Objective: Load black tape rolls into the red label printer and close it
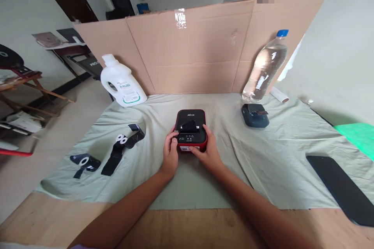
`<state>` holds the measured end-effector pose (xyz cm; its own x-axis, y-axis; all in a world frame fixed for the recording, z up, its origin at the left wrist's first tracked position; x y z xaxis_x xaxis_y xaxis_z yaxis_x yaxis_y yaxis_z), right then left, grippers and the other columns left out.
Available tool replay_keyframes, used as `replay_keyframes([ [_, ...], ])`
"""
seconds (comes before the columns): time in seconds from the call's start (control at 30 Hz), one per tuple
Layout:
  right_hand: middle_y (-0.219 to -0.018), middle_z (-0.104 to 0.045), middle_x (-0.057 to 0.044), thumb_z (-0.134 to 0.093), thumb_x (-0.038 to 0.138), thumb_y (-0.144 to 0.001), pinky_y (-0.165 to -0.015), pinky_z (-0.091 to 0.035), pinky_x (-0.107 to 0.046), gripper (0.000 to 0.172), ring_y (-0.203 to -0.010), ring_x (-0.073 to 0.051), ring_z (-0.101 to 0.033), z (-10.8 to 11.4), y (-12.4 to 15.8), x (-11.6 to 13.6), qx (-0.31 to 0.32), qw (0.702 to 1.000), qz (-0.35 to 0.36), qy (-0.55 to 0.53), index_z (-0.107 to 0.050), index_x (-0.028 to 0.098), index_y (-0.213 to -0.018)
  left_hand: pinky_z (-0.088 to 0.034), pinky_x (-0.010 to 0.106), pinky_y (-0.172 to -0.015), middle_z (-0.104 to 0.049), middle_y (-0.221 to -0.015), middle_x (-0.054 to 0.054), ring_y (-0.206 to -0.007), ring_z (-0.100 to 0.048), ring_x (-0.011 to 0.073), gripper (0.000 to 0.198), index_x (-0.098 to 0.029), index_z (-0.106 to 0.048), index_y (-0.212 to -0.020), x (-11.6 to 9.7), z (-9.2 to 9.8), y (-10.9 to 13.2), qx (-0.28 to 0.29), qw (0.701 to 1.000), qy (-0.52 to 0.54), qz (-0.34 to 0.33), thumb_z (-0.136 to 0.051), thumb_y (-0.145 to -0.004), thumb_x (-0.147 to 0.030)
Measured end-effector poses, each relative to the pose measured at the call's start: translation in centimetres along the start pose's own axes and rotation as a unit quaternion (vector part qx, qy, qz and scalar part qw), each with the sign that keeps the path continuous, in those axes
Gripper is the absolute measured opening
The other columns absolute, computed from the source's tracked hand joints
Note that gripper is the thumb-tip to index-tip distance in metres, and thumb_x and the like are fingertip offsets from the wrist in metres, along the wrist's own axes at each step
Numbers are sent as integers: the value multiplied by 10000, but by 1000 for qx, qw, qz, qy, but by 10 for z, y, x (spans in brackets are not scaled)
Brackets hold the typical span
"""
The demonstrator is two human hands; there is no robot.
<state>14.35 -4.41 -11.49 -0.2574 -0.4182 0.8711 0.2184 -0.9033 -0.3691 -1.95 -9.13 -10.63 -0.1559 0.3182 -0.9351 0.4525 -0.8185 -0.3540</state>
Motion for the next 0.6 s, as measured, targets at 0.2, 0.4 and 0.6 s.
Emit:
replay_keyframes([
  [0.2, -1539, -389, -120, -771, 468, -776, -1204, -337, -550, 925, -1417, -315, -421, 1, -1, 3, 3, 1000, -7, -3, -278, 277, -1535, -347, 383, -1190, -515, -1485, 84, -1406, -455, 216, 297, -234, -604, -1151, -1, -1, -1, -2, 1000, 5, 9, -418, -1013, -420],
  [0.4, -1536, -379, -124, -769, 471, -783, -1206, -334, -551, 916, -1421, -316, -411, 1, 0, 2, 6, 1000, -7, -2, -277, 277, -1531, -394, 368, -1133, -551, -1344, 85, -1305, -502, 220, 285, -231, -612, -1132, -2, 3, -5, -4, 1000, -20, -5, -445, -994, -417],
  [0.6, -1529, -388, -122, -767, 479, -782, -1203, -344, -541, 905, -1414, -314, -420, 1, -1, 3, 5, 1000, -1, -4, -289, 278, -1523, -452, 335, -1042, -564, -1270, 80, -1221, -539, 210, 273, -233, -607, -1145, 0, 9, -13, 20, 999, -32, -7, -486, -970, -405],
])
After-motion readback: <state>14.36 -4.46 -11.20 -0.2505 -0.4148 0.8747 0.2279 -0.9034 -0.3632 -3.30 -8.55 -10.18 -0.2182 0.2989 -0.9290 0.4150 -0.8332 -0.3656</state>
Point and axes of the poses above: each hand's wrist, its own y-axis away from the middle knuckle, its own z-axis out of the back of the hand, x = y × z, the point moved 2 cm from there along -y, towards the middle knuckle
